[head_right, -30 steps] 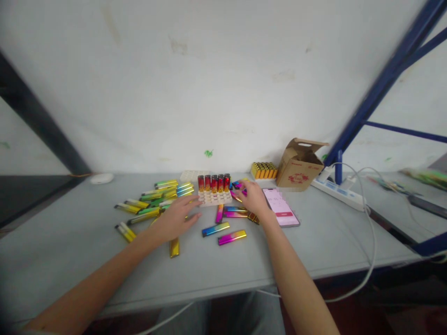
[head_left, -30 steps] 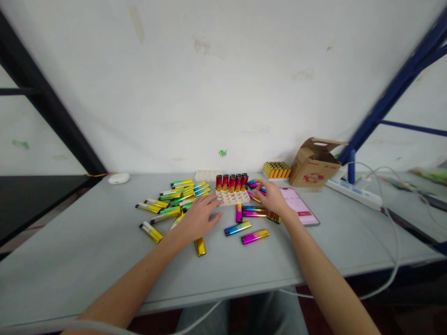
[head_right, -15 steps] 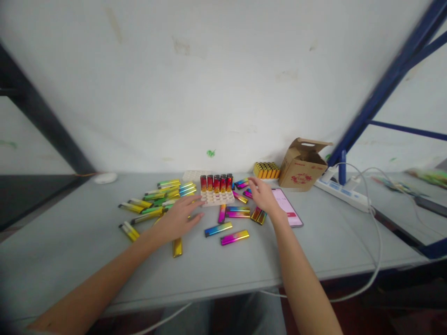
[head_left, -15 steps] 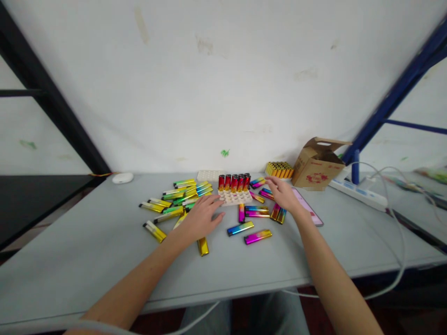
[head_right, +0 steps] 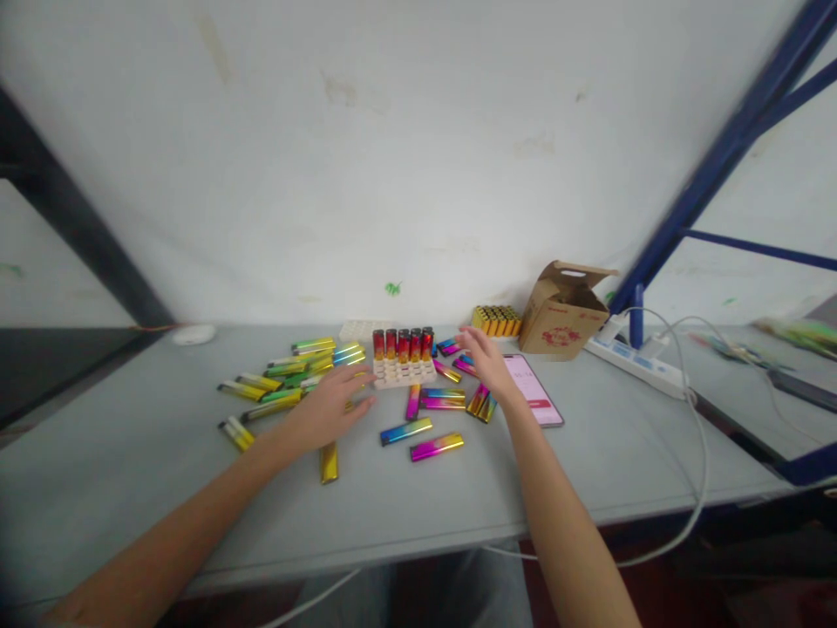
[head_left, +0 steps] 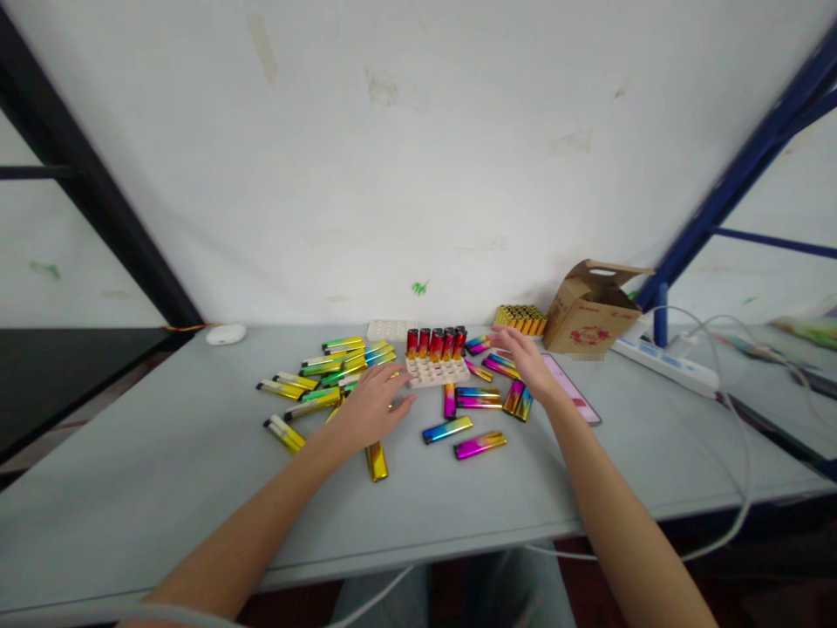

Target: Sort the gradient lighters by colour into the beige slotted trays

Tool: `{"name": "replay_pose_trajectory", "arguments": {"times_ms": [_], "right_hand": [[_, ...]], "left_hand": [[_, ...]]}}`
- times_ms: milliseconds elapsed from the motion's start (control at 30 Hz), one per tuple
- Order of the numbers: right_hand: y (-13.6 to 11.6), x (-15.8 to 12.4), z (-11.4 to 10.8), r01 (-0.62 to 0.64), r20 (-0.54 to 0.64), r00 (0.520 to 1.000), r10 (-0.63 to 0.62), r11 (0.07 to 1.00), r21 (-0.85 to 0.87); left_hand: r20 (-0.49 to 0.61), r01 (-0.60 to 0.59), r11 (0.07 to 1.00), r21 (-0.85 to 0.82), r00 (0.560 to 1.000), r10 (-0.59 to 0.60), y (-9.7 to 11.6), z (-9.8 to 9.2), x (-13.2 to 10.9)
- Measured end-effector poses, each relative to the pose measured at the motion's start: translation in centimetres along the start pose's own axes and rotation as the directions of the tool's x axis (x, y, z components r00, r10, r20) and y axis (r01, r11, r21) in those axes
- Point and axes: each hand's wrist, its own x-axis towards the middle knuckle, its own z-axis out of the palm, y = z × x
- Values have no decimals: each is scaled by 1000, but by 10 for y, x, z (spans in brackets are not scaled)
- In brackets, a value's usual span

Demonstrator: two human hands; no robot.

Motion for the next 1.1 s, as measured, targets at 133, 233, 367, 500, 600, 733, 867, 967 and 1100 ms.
{"name": "replay_pose_trajectory", "arguments": {"times_ms": [133, 233, 367, 500, 600, 733, 867, 967, 1100], "right_hand": [[0, -12, 16, 236, 169, 969, -182, 881, -409], [5, -17, 25, 329, 271, 939, -210, 774, -541], [9, -20, 32, 342, 308, 932, -189, 737, -583], [7, -20, 35, 342, 292, 935, -202, 736, -585], [5, -20, 36, 351, 284, 933, -222, 736, -579], [3, -20, 37, 358, 284, 931, -230, 727, -586], [6, -20, 36, 341, 272, 937, -220, 751, -565], [11, -19, 38, 316, 268, 943, -195, 774, -548], [16, -19, 42, 284, 277, 949, -149, 783, -554]], "left_hand": [[-11, 14, 1000, 9, 1000, -14, -4, -3, 2], [-5, 8, 1000, 6, 1000, -8, -3, -2, 2], [7, 6, 1000, -14, 1000, -6, 2, 1, 1], [26, 21, 1000, -13, 999, -20, 7, 2, 0], [31, 23, 1000, -17, 999, -22, 8, 1, 0], [23, 27, 1000, -10, 999, -27, -2, -6, 2], [-29, 129, 991, 45, 991, -127, -25, -17, 5], [-23, 175, 981, 82, 984, -174, -44, -20, 5], [-11, 186, 978, 99, 983, -186, -56, -17, 3]]}}
